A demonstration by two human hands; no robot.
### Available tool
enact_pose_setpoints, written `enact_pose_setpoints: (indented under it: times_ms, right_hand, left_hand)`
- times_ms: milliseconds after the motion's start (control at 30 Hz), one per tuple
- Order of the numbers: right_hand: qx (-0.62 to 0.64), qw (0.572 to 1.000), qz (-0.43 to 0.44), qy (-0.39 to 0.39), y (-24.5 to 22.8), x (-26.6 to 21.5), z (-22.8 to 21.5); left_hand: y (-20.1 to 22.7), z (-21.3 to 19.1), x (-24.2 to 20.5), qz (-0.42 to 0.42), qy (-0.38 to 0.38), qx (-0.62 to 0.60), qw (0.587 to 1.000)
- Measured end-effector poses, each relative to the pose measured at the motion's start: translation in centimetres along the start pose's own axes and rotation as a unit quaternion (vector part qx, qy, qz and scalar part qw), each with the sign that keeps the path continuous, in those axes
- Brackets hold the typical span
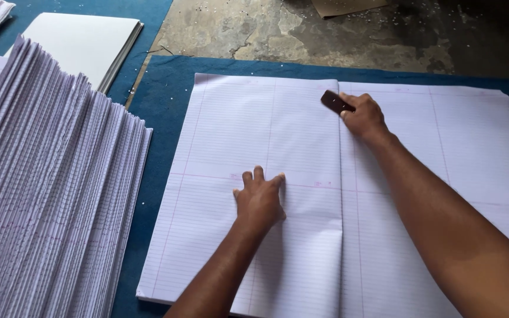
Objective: The person folds large sheets of lined paper in half and presses the crease with a wooden ruler. They repeat this process for multiple sheets, stacking the folded papers to the left.
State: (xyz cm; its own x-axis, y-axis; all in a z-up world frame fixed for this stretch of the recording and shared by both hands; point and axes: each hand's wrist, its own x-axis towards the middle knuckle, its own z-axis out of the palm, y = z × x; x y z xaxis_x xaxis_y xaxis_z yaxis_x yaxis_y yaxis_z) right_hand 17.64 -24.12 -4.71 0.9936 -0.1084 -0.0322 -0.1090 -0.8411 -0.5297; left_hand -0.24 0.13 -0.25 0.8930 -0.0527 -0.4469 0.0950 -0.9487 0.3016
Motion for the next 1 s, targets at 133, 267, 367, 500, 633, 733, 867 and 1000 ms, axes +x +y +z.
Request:
enact_pose_setpoints:
  times_ms: [133, 267, 367, 500, 633, 733, 867, 1000]
  right_hand:
    - [0.021, 0.998, 0.003, -0.058, 0.0, -4.0, -1.0]
    - [0.046, 0.994, 0.008, -0.102, 0.2, -8.0, -1.7]
    - [0.058, 0.991, -0.021, -0.118, 0.7, -10.6, -1.6]
    - [0.068, 0.987, -0.048, -0.139, 2.0, -14.5, -1.1]
    - [0.079, 0.979, -0.076, -0.173, 2.6, -18.2, -1.0]
    - [0.071, 0.974, -0.069, -0.202, 2.4, -21.2, -1.3]
    - [0.051, 0.966, -0.06, -0.246, 1.9, -25.3, -2.4]
    - [0.035, 0.955, -0.066, -0.285, 1.2, -28.7, -3.8]
  left_hand:
    - [-0.1, 0.3, 0.1, -0.007, 0.006, -0.009, 1.0]
    - [0.0, 0.5, 0.2, -0.021, 0.003, -0.015, 1.0]
    - [0.1, 0.6, 0.3, -0.027, 0.009, -0.015, 0.999]
    - [0.2, 0.6, 0.1, -0.04, 0.015, -0.011, 0.999]
    - [0.8, 0.7, -0.7, -0.079, 0.023, -0.019, 0.996]
    - [1.0, 0.9, -1.4, -0.088, 0.028, -0.003, 0.996]
    - [0.8, 1.4, -1.7, -0.084, 0.056, -0.012, 0.995]
    - [0.6, 1.6, -1.9, -0.083, 0.071, -0.026, 0.994]
